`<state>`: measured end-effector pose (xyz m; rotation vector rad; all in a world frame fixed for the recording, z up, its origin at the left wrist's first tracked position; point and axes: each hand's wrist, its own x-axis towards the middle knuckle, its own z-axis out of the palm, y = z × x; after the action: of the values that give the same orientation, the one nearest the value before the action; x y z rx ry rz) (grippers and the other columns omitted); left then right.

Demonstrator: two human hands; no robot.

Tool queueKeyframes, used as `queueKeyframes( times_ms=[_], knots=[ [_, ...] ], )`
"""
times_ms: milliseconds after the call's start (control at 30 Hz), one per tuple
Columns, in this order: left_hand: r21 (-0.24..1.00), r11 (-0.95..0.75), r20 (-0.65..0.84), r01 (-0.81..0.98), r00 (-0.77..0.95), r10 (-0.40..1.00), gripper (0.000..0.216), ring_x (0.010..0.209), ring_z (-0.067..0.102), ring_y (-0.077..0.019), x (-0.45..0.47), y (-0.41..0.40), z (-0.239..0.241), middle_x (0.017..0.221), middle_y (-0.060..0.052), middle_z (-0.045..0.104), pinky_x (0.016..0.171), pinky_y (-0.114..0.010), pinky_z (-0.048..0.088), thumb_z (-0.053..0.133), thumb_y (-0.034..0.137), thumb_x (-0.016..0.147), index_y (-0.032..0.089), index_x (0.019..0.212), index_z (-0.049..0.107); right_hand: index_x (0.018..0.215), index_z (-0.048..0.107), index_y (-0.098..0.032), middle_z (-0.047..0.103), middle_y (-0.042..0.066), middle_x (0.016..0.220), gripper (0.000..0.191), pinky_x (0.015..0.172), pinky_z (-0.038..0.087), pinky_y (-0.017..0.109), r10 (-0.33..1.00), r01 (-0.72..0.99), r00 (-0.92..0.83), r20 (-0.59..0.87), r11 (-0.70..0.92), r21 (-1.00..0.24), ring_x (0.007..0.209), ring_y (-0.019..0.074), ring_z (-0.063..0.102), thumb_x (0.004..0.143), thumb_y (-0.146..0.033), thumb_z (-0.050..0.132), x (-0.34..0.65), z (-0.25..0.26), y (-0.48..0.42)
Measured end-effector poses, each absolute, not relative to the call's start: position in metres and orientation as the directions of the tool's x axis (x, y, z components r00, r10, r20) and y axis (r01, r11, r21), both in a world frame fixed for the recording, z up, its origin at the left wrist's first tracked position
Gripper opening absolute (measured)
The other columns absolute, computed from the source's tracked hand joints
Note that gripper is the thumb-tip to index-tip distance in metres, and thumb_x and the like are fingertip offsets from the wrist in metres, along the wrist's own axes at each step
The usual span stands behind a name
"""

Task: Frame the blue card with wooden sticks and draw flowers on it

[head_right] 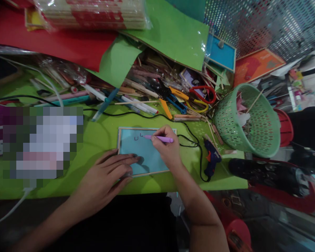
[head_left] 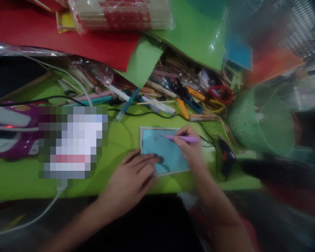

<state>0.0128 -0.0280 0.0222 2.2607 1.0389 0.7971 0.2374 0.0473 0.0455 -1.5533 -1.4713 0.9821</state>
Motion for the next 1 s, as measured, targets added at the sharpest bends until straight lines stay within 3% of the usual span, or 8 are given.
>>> queueKeyframes(
  times_ms=[1000],
  knots=[
    [0.668,-0.561,0.288,0.489,0.525,0.801,0.012,0.119,0.072,-0.0217,0.0141,-0.0272,0.0242,0.131,-0.003,0.077,0.115,-0.050,0.043,0.053,0.023,0.105,0.023,0.104,0.064,0.078,0.059,-0.024,0.062,-0.003,0.070,0.012,0.063,0.047,0.031,0.997,0.395,0.072,-0.018,-0.045,-0.918,0.067,0.0163,0.057,0.077,-0.032,0.068,0.2381,0.0442,0.0487]
  ],
)
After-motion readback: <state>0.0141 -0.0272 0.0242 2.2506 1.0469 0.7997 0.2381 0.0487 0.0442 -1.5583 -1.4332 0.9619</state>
